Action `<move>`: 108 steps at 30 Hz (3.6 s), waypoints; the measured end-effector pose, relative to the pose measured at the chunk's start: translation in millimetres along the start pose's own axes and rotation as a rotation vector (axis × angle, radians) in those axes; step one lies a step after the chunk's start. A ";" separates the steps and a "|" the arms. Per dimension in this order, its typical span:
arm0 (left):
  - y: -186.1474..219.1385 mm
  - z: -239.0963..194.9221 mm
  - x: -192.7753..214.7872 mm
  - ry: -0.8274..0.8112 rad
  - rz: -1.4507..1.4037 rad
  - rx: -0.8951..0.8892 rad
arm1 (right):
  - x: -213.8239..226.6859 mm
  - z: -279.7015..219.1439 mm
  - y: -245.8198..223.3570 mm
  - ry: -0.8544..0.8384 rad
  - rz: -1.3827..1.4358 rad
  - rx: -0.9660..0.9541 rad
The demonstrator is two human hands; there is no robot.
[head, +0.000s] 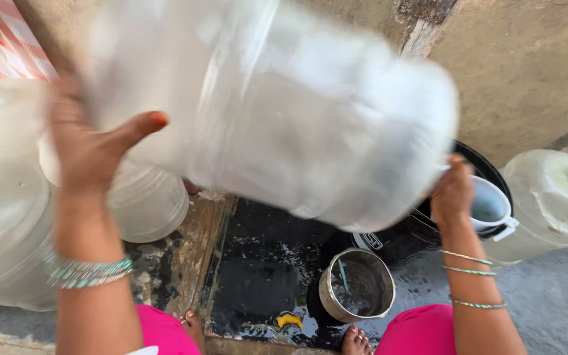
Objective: The person sits on the floor and cleans large plastic water containers. They pour water into a metal pot, rinse the containers, and scrub the necks with a brush. The person also uses a small glass to rinse the interior of the containers.
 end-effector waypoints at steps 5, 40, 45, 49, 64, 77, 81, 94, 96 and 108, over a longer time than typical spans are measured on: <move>93.6 -2.1 4.2 -0.033 0.261 -0.459 | -26.5 4.5 -8.9 0.004 0.214 0.024; -53.5 0.7 -11.5 -0.186 0.510 0.040 | -10.2 -93.9 188.7 -0.032 0.173 -0.887; -191.9 -79.5 -28.1 -0.349 0.718 0.980 | 37.6 -150.2 239.9 0.176 -0.190 -1.229; -185.7 -46.2 -12.0 -0.261 0.662 0.819 | 3.7 -110.9 196.4 0.092 -0.245 -0.975; -6.5 -8.5 -5.0 -0.140 0.326 -0.226 | -77.5 -76.1 93.9 0.020 0.284 -0.606; -115.1 -21.6 9.8 0.031 0.585 0.413 | 4.7 -54.1 158.8 0.201 -0.039 -0.446; 5.3 -10.0 40.4 0.078 0.028 -0.170 | -41.3 -23.6 47.4 -0.065 0.487 -0.110; -94.0 -21.6 9.3 -0.063 0.602 0.333 | -25.4 -92.0 156.2 0.159 0.131 -0.750; -148.3 -37.6 3.8 -0.179 0.811 0.602 | -21.7 -128.7 196.5 0.092 -0.005 -1.036; 33.2 -8.4 39.1 -0.012 0.214 -0.327 | -83.7 -39.0 43.4 -0.085 0.396 -0.258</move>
Point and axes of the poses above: each hand's wrist, its own z-axis towards the middle knuckle, its own x-axis out of the back of the hand, y = z × x, the point moved 9 cm from there along z, towards the middle knuckle, and after that the axes turned 9 degrees about z, right-handed, at the moved point
